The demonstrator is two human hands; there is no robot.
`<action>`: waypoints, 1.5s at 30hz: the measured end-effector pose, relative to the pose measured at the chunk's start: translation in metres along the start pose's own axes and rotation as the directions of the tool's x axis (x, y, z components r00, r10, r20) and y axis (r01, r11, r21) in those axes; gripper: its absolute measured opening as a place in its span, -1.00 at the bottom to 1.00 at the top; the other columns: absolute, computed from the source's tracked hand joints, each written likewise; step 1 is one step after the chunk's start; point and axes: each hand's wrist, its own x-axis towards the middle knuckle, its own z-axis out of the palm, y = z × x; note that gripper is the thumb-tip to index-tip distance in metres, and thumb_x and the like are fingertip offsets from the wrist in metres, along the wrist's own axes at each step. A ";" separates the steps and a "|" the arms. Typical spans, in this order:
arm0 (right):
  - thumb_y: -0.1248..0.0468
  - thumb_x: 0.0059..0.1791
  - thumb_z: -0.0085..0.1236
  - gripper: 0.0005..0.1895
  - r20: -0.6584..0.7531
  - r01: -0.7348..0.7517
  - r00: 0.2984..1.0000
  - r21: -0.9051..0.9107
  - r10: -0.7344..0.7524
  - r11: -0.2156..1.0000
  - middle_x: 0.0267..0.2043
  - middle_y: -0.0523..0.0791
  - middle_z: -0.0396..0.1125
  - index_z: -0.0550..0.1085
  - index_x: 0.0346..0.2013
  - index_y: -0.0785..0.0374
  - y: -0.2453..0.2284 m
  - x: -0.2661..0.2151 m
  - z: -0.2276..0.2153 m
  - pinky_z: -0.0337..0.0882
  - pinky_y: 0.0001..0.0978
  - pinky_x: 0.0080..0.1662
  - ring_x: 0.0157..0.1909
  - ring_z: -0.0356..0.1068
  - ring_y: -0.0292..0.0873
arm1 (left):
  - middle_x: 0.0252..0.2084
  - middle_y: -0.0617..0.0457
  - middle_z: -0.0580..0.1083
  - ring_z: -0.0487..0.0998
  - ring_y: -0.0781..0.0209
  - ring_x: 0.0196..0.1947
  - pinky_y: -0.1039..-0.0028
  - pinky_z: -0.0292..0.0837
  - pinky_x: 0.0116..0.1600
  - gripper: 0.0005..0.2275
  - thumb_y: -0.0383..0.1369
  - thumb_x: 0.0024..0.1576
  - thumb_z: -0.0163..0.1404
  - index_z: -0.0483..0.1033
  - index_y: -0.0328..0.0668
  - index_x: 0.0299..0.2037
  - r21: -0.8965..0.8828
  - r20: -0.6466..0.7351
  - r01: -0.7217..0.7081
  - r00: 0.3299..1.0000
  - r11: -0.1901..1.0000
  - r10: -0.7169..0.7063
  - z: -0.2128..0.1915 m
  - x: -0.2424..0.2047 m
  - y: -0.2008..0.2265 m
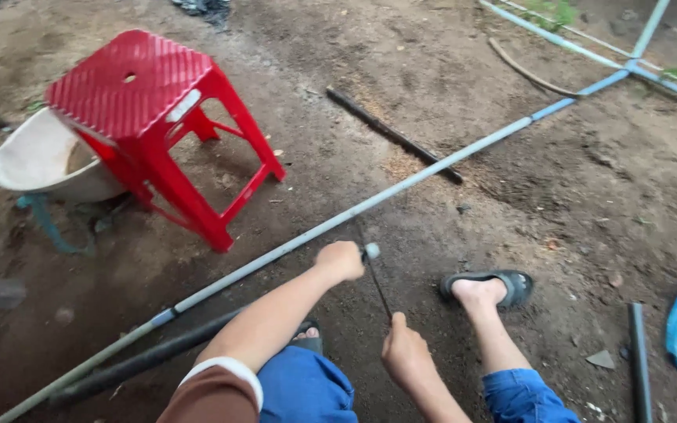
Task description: A person is sitting on the ground and using a hacksaw blade to cut a black plastic pipe.
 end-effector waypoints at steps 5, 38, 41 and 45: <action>0.21 0.11 -0.21 -0.77 -0.001 -0.033 0.999 -0.048 0.033 0.998 -0.15 0.19 0.53 0.30 0.01 0.22 -0.007 0.012 -0.008 0.53 0.16 0.02 -0.08 0.58 0.26 | -0.26 -0.18 0.64 0.68 -0.12 -0.27 0.19 0.61 -0.12 -0.77 -0.33 0.06 0.08 0.70 -0.33 -0.22 0.050 0.014 -0.088 0.996 0.995 0.088 -0.004 -0.003 0.005; 0.29 0.15 -0.22 -0.74 0.003 0.025 1.000 0.032 -0.025 0.999 -0.21 0.28 0.52 0.41 0.04 0.28 -0.030 0.000 -0.036 0.55 0.32 -0.02 -0.02 0.59 0.38 | -0.26 -0.30 0.65 0.72 -0.28 -0.06 -0.06 0.63 0.01 -0.74 -0.37 0.04 0.05 0.72 -0.40 -0.21 -0.030 0.055 -0.143 0.988 0.989 0.145 -0.016 0.008 -0.006; 0.26 0.15 -0.23 -0.75 -0.044 0.046 0.998 0.039 -0.045 0.998 -0.23 0.25 0.52 0.39 0.03 0.24 -0.032 0.033 -0.041 0.53 0.31 0.01 -0.04 0.59 0.37 | -0.33 -0.25 0.64 0.73 -0.25 -0.16 0.00 0.65 -0.05 -0.78 -0.36 0.02 0.07 0.72 -0.34 -0.29 -0.037 0.047 -0.209 0.976 0.977 0.211 -0.019 0.004 0.003; 0.30 0.15 -0.23 -0.72 -0.038 0.036 0.999 0.033 -0.035 0.999 -0.18 0.35 0.52 0.44 0.00 0.34 -0.049 0.011 -0.045 0.51 0.38 0.03 0.03 0.55 0.44 | -0.38 -0.30 0.61 0.72 -0.29 -0.21 0.02 0.63 -0.06 -0.80 -0.42 0.04 0.03 0.69 -0.41 -0.31 -0.134 -0.001 -0.148 0.989 0.980 0.149 -0.051 -0.003 -0.013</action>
